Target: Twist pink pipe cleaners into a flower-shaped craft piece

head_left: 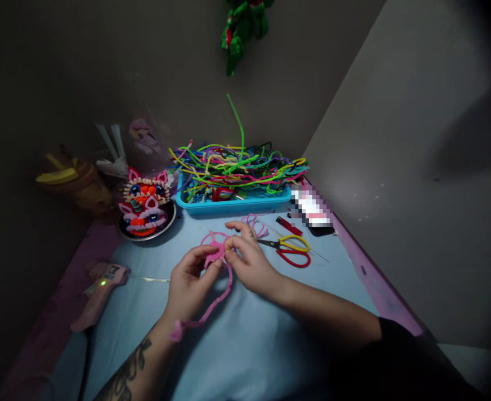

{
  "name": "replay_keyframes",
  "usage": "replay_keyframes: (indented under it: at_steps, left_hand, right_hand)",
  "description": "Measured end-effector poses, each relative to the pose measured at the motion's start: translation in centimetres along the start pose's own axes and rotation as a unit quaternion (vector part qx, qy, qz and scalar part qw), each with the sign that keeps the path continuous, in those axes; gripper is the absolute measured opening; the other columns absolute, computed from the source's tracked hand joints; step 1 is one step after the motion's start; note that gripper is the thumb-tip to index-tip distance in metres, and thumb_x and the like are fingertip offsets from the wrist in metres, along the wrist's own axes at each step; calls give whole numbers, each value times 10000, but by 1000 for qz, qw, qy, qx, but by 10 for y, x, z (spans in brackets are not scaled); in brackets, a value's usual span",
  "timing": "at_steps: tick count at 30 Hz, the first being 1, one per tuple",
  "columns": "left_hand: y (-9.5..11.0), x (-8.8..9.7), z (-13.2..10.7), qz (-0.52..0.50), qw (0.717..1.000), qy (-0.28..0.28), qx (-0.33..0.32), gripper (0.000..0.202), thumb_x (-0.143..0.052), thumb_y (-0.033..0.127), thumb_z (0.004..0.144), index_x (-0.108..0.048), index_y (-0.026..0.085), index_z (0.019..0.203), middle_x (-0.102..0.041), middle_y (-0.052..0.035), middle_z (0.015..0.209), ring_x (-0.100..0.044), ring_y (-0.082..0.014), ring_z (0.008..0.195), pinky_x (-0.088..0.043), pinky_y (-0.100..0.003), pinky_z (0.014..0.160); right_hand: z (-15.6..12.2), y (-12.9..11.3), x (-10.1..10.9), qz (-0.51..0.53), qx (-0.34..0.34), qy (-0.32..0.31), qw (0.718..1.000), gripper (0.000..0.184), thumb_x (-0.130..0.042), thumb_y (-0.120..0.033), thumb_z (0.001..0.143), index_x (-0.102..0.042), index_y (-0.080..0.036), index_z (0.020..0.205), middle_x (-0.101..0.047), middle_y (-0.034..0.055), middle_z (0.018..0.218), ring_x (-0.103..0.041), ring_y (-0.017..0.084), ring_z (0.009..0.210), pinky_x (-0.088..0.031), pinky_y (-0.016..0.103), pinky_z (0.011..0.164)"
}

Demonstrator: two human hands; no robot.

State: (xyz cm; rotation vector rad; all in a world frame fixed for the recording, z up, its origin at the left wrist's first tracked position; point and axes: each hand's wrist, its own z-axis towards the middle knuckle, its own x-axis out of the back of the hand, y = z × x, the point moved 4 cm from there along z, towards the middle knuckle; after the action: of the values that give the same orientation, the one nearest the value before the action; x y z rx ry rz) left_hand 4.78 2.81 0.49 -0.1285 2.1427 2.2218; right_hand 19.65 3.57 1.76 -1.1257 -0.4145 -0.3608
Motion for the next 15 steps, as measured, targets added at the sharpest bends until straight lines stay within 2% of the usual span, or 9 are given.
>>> replay_keyframes:
  at_steps: [3,5,8,10,13,15]
  left_hand:
    - [-1,1,1,-8,1000,6,11,252,-849,273,644,-741,193,858,-747,-49,838,-693,-178,780,-550,-271,729]
    - [-3,5,3,-27,999,27,19,284,-855,285,650,-734,187,888,-745,-46,857,-683,-164,779,-540,-255,720]
    - [-8,13,8,-71,994,71,47,376,-867,314,648,-712,175,962,-735,-33,839,-663,-137,727,-521,-237,681]
    - [-11,17,12,-107,988,93,69,457,-891,348,602,-698,161,972,-719,-17,774,-646,-126,669,-506,-230,641]
    - [-12,19,16,-132,983,103,81,522,-917,371,531,-690,148,945,-699,-1,717,-626,-112,628,-477,-210,598]
    - [-9,17,16,-115,986,95,75,487,-909,361,545,-692,152,926,-700,3,720,-619,-104,624,-467,-201,591]
  right_hand:
    - [3,2,1,39,-15,-23,999,102,-549,-157,864,-597,-204,787,-497,108,1304,-479,261,1284,-399,501,1079]
    - [5,0,7,39,3,-11,999,114,-546,-141,862,-632,-215,854,-497,101,1306,-485,250,1282,-401,482,1082]
    - [6,-8,15,-19,99,2,995,299,-511,-67,827,-647,-239,1031,-541,93,1162,-524,233,1157,-442,444,1013]
    - [3,-15,12,-77,199,-43,976,351,-530,-57,803,-646,-240,1078,-575,78,1024,-538,228,1011,-472,407,904]
    - [-4,-21,3,-137,300,-99,939,216,-586,-122,850,-673,-234,1013,-650,59,918,-544,212,887,-453,373,806]
    - [-6,-24,3,-118,311,-89,939,130,-597,-151,885,-679,-220,958,-696,48,875,-571,192,842,-449,359,788]
